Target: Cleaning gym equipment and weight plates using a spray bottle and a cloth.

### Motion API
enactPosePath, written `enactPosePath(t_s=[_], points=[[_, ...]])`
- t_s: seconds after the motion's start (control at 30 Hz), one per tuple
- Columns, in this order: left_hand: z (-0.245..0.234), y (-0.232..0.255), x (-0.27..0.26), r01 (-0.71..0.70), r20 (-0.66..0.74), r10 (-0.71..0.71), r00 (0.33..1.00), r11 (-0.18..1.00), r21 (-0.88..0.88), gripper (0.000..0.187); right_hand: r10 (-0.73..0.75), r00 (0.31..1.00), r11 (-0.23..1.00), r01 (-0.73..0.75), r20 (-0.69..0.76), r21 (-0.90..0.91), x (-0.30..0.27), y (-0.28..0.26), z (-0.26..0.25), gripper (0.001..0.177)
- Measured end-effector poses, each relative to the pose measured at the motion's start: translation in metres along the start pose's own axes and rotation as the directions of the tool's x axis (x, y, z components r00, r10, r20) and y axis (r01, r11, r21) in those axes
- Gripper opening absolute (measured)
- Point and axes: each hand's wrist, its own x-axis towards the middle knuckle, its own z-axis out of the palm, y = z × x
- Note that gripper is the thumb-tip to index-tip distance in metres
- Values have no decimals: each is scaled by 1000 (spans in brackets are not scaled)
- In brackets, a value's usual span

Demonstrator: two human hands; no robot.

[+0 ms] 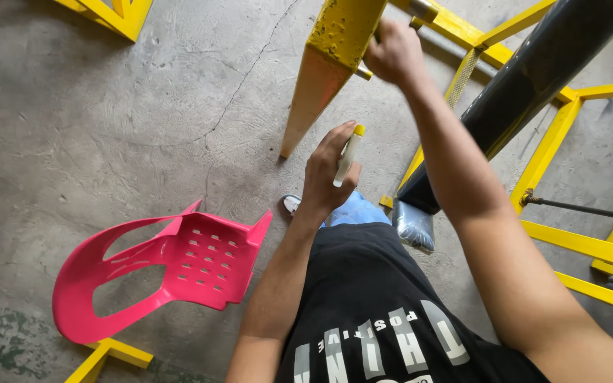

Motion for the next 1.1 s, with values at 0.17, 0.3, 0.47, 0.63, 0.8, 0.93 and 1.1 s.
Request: enactPosePath(t_s=[0.17,0.3,0.47,0.63,0.8,0.93,1.1], points=[[4,13,10,44,22,-44,999,999,-17,59,-387,840,883,218,-382,-416,-61,-32,10,34],[-2,42,27,63,10,-63,998,997,-53,56,-354,805,932,262,-475,-251,-89,-56,-26,45],[-10,78,51,44,-14,-46,999,994,-98,51,213,761,946,-3,-613,325,-92,-88,-84,36],[-3,86,68,-30,-72,28,997,999,-32,50,-363,723,916,161,-587,-368,-51,-88,-76,47],[8,79,74,-14,-136,16,991,1000,16,47,-276,889,885,87,-366,-456,-23,-80,-85,42],[21,79,77,25,-183,-20,983,999,25,48,75,997,997,-75,8,20,-3,-78,-121,30],[39,74,79,94,-253,-82,964,995,33,47,16,988,932,-70,151,356,4,-41,-103,25]])
